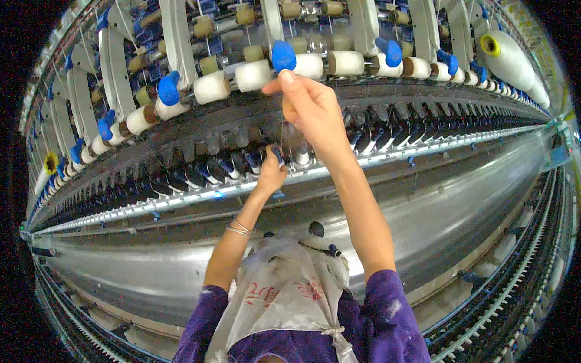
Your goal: The person works along a circular spinning machine, repeatedly reaching into the lower section to thread or tie yarn and adjust small components. They use a blue-handled tool to manipulate parts and occasionally reach up to the upper spindles to guide yarn. The task continues along the machine's circumference without a visible final state.
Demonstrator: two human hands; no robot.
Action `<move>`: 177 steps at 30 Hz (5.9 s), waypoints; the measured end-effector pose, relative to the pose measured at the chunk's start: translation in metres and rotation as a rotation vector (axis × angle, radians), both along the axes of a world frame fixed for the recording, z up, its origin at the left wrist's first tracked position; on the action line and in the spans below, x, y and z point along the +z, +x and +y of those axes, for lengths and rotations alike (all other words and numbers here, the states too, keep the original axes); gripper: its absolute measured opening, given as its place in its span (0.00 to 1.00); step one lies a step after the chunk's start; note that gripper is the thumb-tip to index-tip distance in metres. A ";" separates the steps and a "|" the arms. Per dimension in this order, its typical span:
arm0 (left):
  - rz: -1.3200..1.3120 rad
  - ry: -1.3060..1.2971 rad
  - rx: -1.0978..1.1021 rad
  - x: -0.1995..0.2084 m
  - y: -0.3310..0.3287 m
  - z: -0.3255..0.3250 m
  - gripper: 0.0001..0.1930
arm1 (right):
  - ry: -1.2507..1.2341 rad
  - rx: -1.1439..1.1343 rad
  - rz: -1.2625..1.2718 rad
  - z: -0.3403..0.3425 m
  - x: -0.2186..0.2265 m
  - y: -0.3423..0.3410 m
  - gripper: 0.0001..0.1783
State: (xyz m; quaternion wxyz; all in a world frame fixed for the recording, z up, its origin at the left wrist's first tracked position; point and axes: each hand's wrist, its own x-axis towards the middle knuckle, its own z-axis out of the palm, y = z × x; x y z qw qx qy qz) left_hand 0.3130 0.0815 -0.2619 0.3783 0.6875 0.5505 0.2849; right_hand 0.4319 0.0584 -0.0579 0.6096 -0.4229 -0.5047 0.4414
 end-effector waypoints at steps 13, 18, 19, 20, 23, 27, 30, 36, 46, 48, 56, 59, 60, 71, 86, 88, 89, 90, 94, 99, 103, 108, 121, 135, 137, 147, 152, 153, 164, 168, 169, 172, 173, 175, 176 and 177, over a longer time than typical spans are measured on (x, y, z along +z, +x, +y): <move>0.222 -0.336 -0.428 -0.038 -0.126 -0.096 0.23 | 0.047 -0.398 -0.369 -0.026 -0.145 0.016 0.08; -0.618 -0.913 -0.486 -0.113 -0.178 -0.155 0.21 | -0.008 0.226 -0.909 -0.061 -0.153 -0.064 0.07; -0.720 -0.914 -0.469 -0.123 -0.177 -0.164 0.21 | 0.037 0.359 -0.828 -0.054 -0.120 -0.075 0.07; -0.756 -0.913 -0.439 -0.132 -0.173 -0.172 0.21 | 0.269 0.317 -0.928 -0.042 -0.078 -0.076 0.07; -0.768 -0.935 -0.377 -0.143 -0.161 -0.185 0.21 | 0.525 0.195 -1.491 0.016 0.037 -0.057 0.04; -0.762 -0.934 -0.351 -0.140 -0.159 -0.185 0.20 | 0.658 -0.557 -1.957 0.089 0.098 -0.036 0.06; -0.762 -0.934 -0.344 -0.134 -0.160 -0.184 0.19 | 0.564 -0.498 -2.230 0.105 0.099 -0.031 0.07; -0.750 -0.930 -0.334 -0.133 -0.164 -0.193 0.19 | 0.406 -0.180 -1.996 0.093 0.101 -0.027 0.04; -0.380 -0.847 -0.470 -0.079 -0.163 -0.142 0.17 | 0.428 -0.178 -1.630 0.090 0.106 -0.024 0.07; 0.156 -0.779 -0.551 -0.055 -0.157 -0.117 0.15 | 0.421 -0.229 -1.620 0.092 0.105 -0.025 0.08; -0.072 0.342 0.182 -0.009 -0.059 -0.030 0.22 | 0.450 -0.243 -1.544 0.102 0.103 -0.022 0.11; -0.190 0.042 0.278 0.030 -0.035 0.005 0.07 | 0.458 -0.245 -1.547 0.103 0.101 -0.019 0.12; -0.201 0.430 0.246 0.054 -0.035 0.010 0.06 | 0.487 -0.295 -1.558 0.103 0.099 -0.019 0.13; -1.551 -1.005 -0.297 0.152 -0.111 -0.074 0.13 | 0.338 -0.155 -0.432 0.054 0.106 -0.035 0.06; -1.646 -0.844 0.139 0.090 -0.118 -0.111 0.12 | -0.168 0.568 -0.399 -0.137 -0.087 -0.068 0.05; -1.216 -0.919 0.061 0.088 -0.111 -0.118 0.14 | -0.198 0.461 -0.138 -0.133 -0.082 -0.062 0.05; -1.073 -0.899 -0.007 0.089 -0.108 -0.122 0.15 | -0.189 0.341 -0.015 -0.129 -0.081 -0.056 0.07; -1.057 -1.094 -0.120 0.088 -0.105 -0.124 0.16 | -0.287 0.230 0.186 -0.124 -0.083 -0.050 0.05; -0.691 -0.986 -0.653 0.094 -0.130 -0.127 0.18 | -0.348 -0.041 0.713 -0.086 -0.100 0.001 0.07; 0.525 -0.398 -0.506 0.069 -0.271 -0.122 0.17 | -0.387 -0.522 -0.461 -0.061 -0.129 0.074 0.07; -0.119 -0.516 0.373 0.010 -0.378 -0.120 0.06 | -0.244 0.024 -1.138 -0.072 -0.184 0.018 0.08; -1.167 -0.595 0.791 -0.006 -0.425 -0.115 0.05 | -0.359 0.429 -1.070 -0.029 -0.214 -0.056 0.49; 0.308 0.046 0.438 -0.009 -0.353 -0.140 0.09 | -0.379 -0.150 -1.135 -0.007 -0.243 -0.095 0.12; -1.595 -0.416 0.595 0.021 -0.211 -0.099 0.13 | -0.259 0.535 0.776 -0.103 -0.162 -0.088 0.13; -1.648 -0.496 0.523 0.018 -0.212 -0.102 0.14 | -0.443 0.257 0.941 -0.100 -0.157 -0.079 0.12; -1.644 -0.522 0.600 0.016 -0.206 -0.118 0.15 | -0.418 0.516 0.065 -0.098 -0.155 -0.087 0.20; -1.721 -0.574 0.596 0.011 -0.209 -0.127 0.13 | -0.194 0.477 -0.575 -0.092 -0.150 -0.087 0.07; -1.761 -0.569 0.613 0.009 -0.209 -0.129 0.14 | -0.192 0.460 -0.485 -0.090 -0.149 -0.086 0.09; -0.835 -0.161 0.375 0.063 -0.194 -0.122 0.09 | -0.165 0.147 -0.491 -0.081 -0.152 -0.090 0.15; -0.596 0.329 0.345 0.111 -0.175 -0.102 0.06 | -0.160 0.004 -0.815 -0.036 -0.146 -0.070 0.13; -0.652 0.387 0.357 0.117 -0.162 -0.091 0.06 | -0.130 -0.052 -0.872 -0.021 -0.141 -0.070 0.17; -0.741 0.322 0.236 0.114 -0.116 -0.044 0.06 | -0.260 0.199 -0.587 0.018 -0.109 -0.071 0.21; -0.762 0.271 0.227 0.105 -0.101 -0.028 0.06 | -0.294 0.235 -0.494 0.020 -0.091 -0.067 0.22; -0.188 0.041 0.182 0.080 -0.080 0.002 0.08 | -0.355 0.289 -0.285 0.022 -0.043 -0.056 0.22; -0.187 0.073 0.146 0.063 -0.071 0.003 0.09 | -0.249 0.387 -0.155 0.015 -0.016 -0.049 0.21; -0.237 0.153 0.110 0.046 -0.064 0.008 0.10 | -0.113 0.343 -0.300 0.008 0.009 -0.044 0.20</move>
